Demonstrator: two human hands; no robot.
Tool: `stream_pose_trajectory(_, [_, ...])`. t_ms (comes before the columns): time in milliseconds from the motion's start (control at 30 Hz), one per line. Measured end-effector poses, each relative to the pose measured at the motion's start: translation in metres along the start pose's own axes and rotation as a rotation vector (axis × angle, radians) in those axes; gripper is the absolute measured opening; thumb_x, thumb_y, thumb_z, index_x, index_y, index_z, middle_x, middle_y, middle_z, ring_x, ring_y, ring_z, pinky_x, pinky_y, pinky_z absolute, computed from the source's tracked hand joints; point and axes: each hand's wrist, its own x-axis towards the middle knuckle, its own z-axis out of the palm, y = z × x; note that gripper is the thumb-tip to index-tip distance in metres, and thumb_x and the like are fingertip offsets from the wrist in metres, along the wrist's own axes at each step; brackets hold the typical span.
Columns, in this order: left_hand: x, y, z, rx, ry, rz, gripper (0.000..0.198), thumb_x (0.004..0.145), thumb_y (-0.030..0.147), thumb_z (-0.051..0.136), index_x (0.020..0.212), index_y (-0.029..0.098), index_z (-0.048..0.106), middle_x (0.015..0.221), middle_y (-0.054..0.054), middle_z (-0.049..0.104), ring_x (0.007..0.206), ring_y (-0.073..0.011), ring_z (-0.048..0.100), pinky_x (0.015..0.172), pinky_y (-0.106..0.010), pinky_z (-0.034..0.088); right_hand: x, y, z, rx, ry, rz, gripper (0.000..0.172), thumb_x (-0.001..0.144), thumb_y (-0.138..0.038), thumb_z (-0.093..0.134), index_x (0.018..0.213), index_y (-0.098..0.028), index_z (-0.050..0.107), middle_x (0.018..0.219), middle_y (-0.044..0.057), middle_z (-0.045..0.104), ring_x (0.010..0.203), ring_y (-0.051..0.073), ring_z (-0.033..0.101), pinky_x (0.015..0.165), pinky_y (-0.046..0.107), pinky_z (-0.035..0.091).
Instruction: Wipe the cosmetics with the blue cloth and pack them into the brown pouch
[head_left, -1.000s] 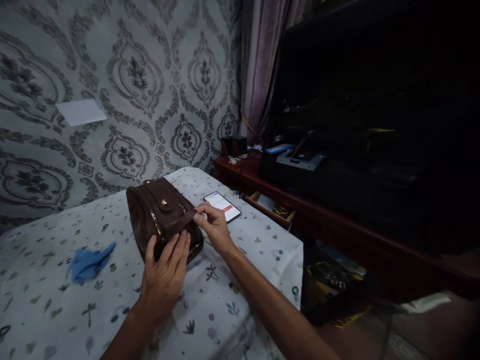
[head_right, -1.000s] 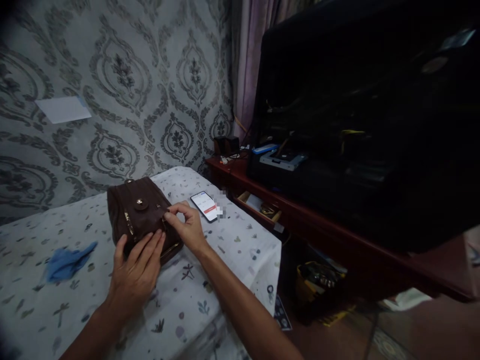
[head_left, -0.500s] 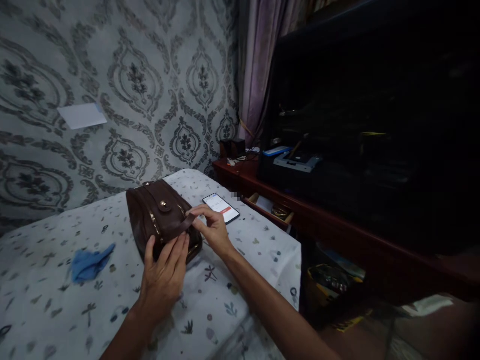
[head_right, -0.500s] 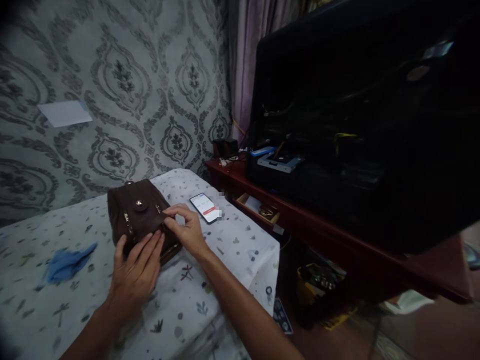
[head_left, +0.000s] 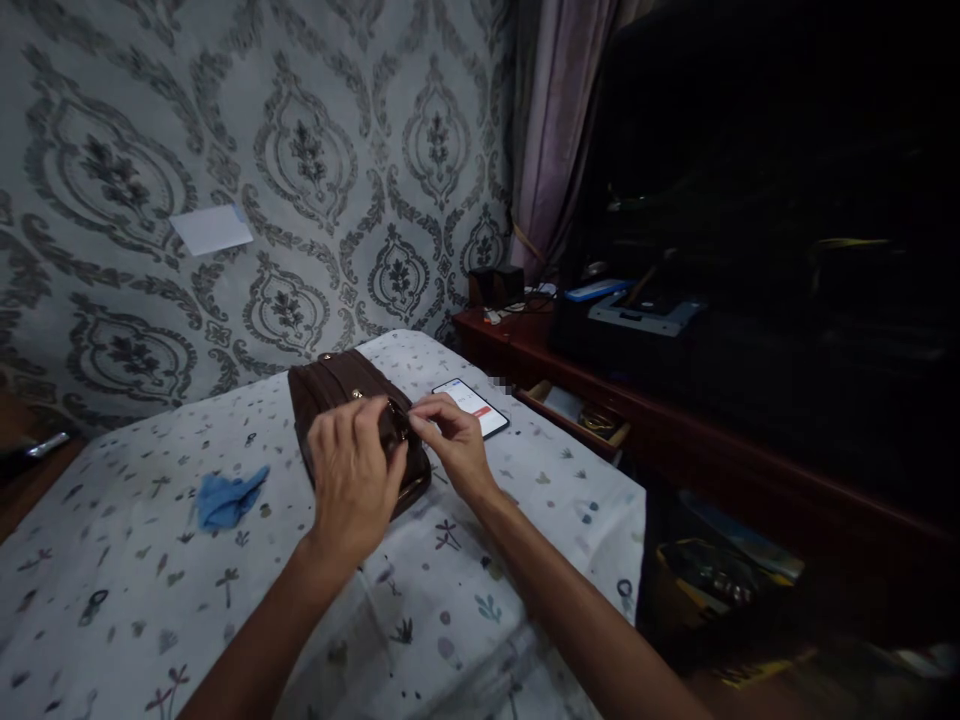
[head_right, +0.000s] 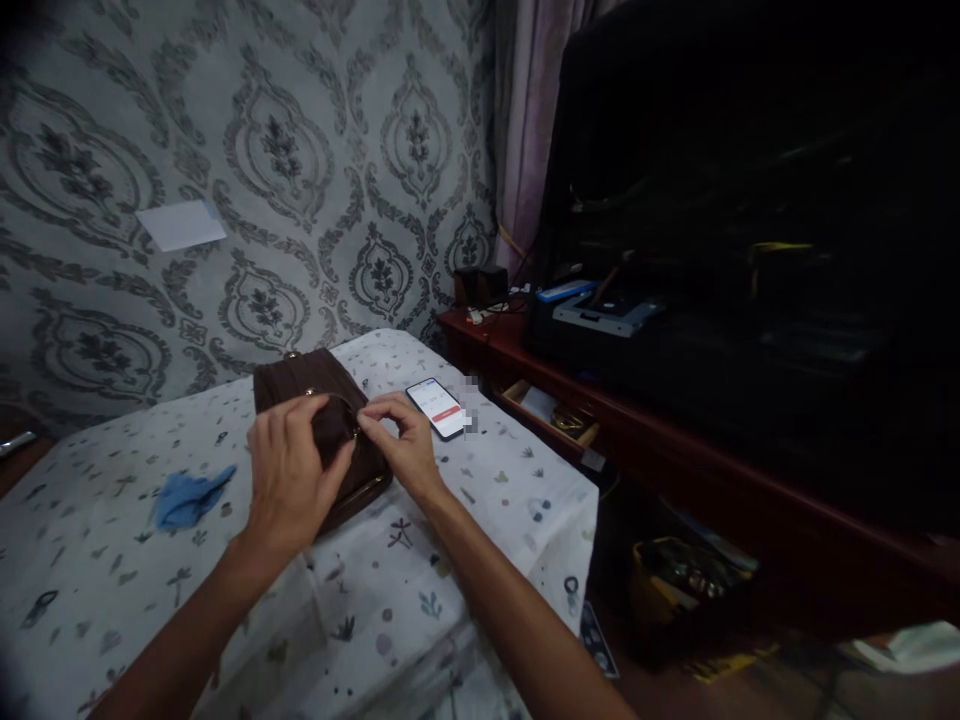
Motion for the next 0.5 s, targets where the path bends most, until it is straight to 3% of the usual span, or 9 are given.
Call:
stream_pose_trajectory(100, [0.025,0.002,-0.003,0.013,-0.175,-0.014,0.052,0.088,0.026,0.064,0.135,0.012,0.048,0.122,-0.017,0.058,0.113,-0.0346,0.050,0.096,-0.051,0.042,-0.001,-0.001,-0.001,-0.008,0.019,0.017,0.011,0.085,-0.036,0.070,0.084,-0.026,0.075,0.099,0.005,0.064,0.102,0.023,0.060,0.097,0.040,0.046])
stream_pose_trajectory(167, [0.036,-0.001,-0.004,0.033,-0.243,0.020,0.041,0.087,0.025,0.065,0.127,0.016,0.057,0.125,-0.016,0.058,0.115,-0.0345,0.049,0.096,-0.050,0.041,-0.002,0.000,-0.002,-0.027,0.031,0.047,0.013,0.084,-0.035,0.070,0.093,-0.027,0.075,0.112,0.006,0.061,0.115,0.024,0.056,0.100,0.041,0.045])
stream_pose_trajectory(300, [0.049,-0.013,-0.005,0.036,-0.425,0.107,0.014,0.090,0.024,0.062,0.102,0.020,0.067,0.111,-0.010,0.063,0.107,-0.0308,0.052,0.087,-0.045,0.043,0.000,0.003,-0.009,0.009,-0.112,0.171,0.046,0.078,-0.036,0.076,0.122,-0.031,0.063,0.136,0.005,0.053,0.132,0.025,0.047,0.107,0.042,0.041])
stream_pose_trajectory(400, [0.056,-0.021,-0.006,0.014,-0.519,0.131,0.009,0.091,0.028,0.063,0.097,0.022,0.067,0.101,-0.006,0.064,0.099,-0.0282,0.053,0.081,-0.041,0.042,0.002,0.007,-0.015,0.024,-0.255,0.239,0.070,0.071,-0.038,0.083,0.135,-0.033,0.052,0.147,0.006,0.047,0.139,0.026,0.041,0.112,0.046,0.036])
stream_pose_trajectory(500, [0.060,-0.023,-0.007,0.026,-0.541,0.158,0.009,0.090,0.029,0.065,0.096,0.022,0.066,0.101,-0.005,0.064,0.098,-0.0278,0.054,0.079,-0.040,0.041,0.003,0.016,-0.018,0.023,-0.299,0.260,0.084,0.066,-0.040,0.088,0.139,-0.031,0.047,0.149,0.009,0.045,0.140,0.027,0.041,0.112,0.047,0.037])
